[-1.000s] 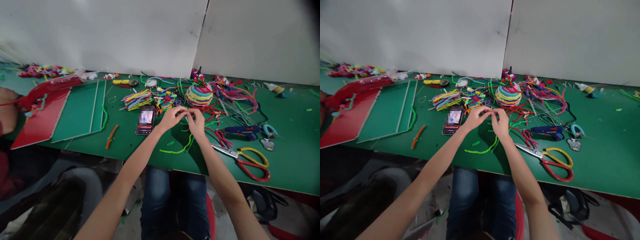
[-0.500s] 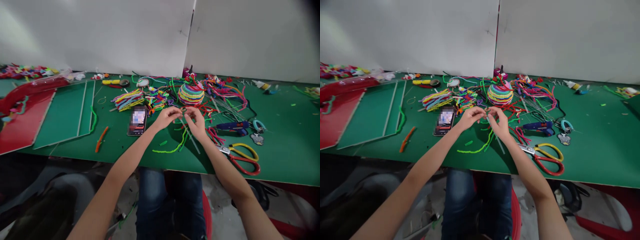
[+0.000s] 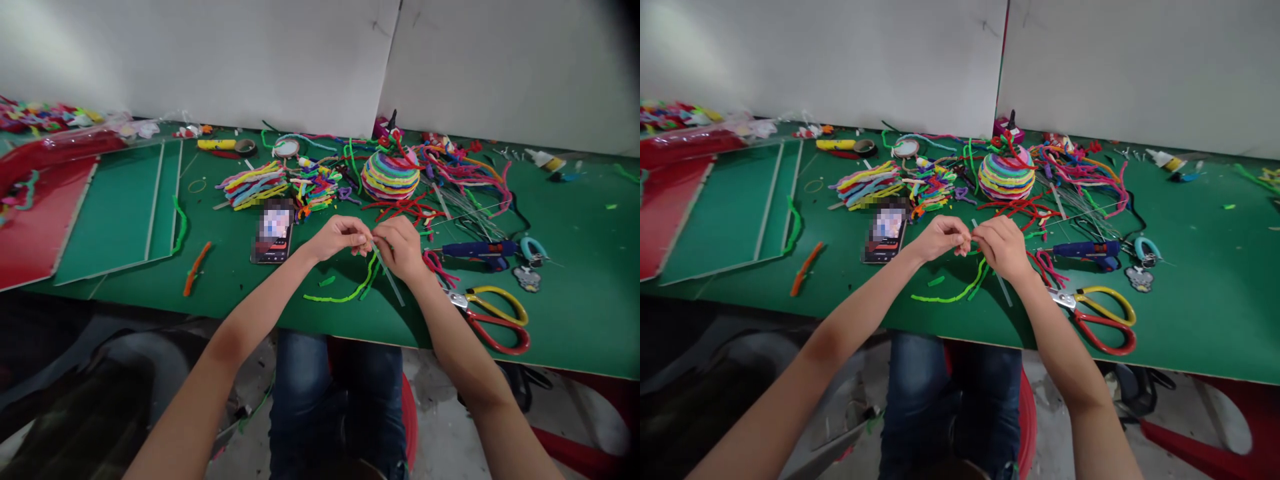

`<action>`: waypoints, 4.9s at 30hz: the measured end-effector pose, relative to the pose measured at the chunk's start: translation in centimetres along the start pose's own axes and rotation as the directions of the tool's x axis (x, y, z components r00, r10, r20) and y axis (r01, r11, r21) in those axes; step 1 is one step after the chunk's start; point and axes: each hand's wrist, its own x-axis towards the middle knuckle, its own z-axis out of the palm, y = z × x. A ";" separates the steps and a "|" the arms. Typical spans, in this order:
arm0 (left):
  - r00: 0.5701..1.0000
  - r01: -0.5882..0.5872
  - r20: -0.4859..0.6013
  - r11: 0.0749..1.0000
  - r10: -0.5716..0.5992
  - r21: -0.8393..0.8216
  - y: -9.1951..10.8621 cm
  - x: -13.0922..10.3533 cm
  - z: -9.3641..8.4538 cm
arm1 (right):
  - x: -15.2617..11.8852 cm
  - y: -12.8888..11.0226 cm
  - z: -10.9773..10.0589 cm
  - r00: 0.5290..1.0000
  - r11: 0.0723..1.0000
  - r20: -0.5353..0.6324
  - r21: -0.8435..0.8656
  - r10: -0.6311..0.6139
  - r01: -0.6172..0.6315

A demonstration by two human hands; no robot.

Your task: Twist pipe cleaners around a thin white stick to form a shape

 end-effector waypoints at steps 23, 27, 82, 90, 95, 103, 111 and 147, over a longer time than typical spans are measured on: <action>0.994 -0.059 -0.089 0.991 0.070 0.118 0.2 0.5 -1.9 | -0.4 0.0 0.4 0.999 0.995 0.054 -0.097 -0.004 0.009; 0.999 -0.034 0.000 0.990 0.034 0.136 0.2 0.4 -2.2 | -0.4 0.2 0.5 0.998 0.999 0.058 -0.046 0.028 -0.025; 0.984 0.006 -0.176 0.997 0.009 0.083 -0.1 0.6 -0.6 | 0.0 -0.3 0.9 0.977 0.978 -0.074 0.085 0.198 -0.192; 0.991 -0.127 -0.061 0.989 0.123 -0.078 0.0 0.1 -0.2 | 0.2 -0.7 0.5 0.990 0.968 -0.020 0.214 0.138 -0.131; 1.000 0.008 0.027 0.998 -0.006 -0.058 0.6 -0.2 -0.8 | 0.1 -0.5 0.6 0.994 0.974 -0.018 0.206 0.106 -0.100; 0.993 0.117 -0.006 0.987 -0.118 -0.115 0.1 0.1 -0.4 | -0.1 0.5 0.2 1.000 0.999 -0.003 0.033 0.002 -0.002; 0.990 0.123 0.083 0.978 -0.110 -0.170 0.0 0.0 0.0 | -0.1 0.5 0.0 0.999 0.995 0.002 0.094 -0.040 0.040; 0.998 0.058 0.047 0.985 -0.051 -0.165 0.3 -0.3 0.6 | -0.2 -0.2 -0.1 0.999 0.996 -0.007 0.078 -0.042 0.043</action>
